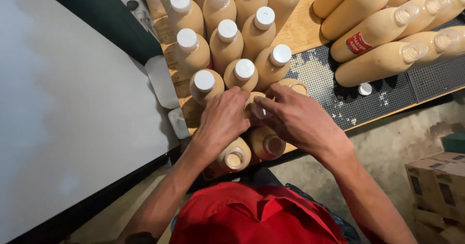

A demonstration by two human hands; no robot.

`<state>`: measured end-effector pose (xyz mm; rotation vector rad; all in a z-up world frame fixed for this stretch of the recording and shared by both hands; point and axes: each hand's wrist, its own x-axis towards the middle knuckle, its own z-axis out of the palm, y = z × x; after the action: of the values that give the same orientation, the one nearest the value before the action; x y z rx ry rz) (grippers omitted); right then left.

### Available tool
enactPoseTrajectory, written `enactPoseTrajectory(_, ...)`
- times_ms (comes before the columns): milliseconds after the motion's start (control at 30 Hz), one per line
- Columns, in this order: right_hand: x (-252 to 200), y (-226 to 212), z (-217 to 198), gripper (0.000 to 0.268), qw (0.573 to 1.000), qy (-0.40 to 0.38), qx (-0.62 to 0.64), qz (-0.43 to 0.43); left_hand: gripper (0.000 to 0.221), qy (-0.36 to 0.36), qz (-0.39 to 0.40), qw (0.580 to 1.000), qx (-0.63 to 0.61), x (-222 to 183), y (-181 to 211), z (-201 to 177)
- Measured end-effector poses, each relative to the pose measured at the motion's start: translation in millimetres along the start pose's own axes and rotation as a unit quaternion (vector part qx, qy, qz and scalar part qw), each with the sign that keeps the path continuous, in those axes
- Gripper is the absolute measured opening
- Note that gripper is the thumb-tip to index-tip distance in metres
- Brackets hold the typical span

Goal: The person is manually capping a large number of filled bottles by fetching caps from a basket and screwing them on one by one.

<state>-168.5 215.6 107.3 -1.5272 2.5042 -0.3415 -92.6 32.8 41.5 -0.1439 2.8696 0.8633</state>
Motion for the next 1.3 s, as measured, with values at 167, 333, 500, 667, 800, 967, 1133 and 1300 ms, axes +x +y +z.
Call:
enactPoseTrajectory(167,12,7,7,0.007,0.993,0.004,-0.079,-0.091,0.039,-0.033,-0.003,0.998,-0.054,7,-4,0)
enactPoseTrajectory(333,21,20,16,0.014,0.985,-0.043,-0.119,-0.114,0.033,-0.028,0.006,0.999,-0.045,6,-2,3)
enactPoseTrajectory(500,26,32,34,0.015,0.956,-0.092,-0.253,-0.113,0.028,-0.018,0.015,0.998,-0.050,5,0,-2)
enactPoseTrajectory(667,25,16,5,0.011,0.980,-0.099,-0.116,-0.129,0.028,-0.019,-0.006,0.998,-0.051,3,0,-1)
enactPoseTrajectory(800,18,16,7,0.009,0.977,-0.114,-0.104,-0.149,0.030,-0.027,-0.010,0.998,-0.051,2,-1,2)
enactPoseTrajectory(967,27,3,-7,0.020,0.938,-0.036,-0.313,-0.146,0.036,-0.043,-0.020,0.998,-0.051,-2,8,-17)
enactPoseTrajectory(1133,33,41,18,0.033,0.894,-0.018,-0.379,-0.239,0.037,-0.042,-0.020,0.998,-0.038,-1,7,-13)
enactPoseTrajectory(1300,39,50,51,0.059,0.904,0.051,-0.334,-0.261,0.037,-0.049,-0.019,0.999,-0.004,3,5,9)
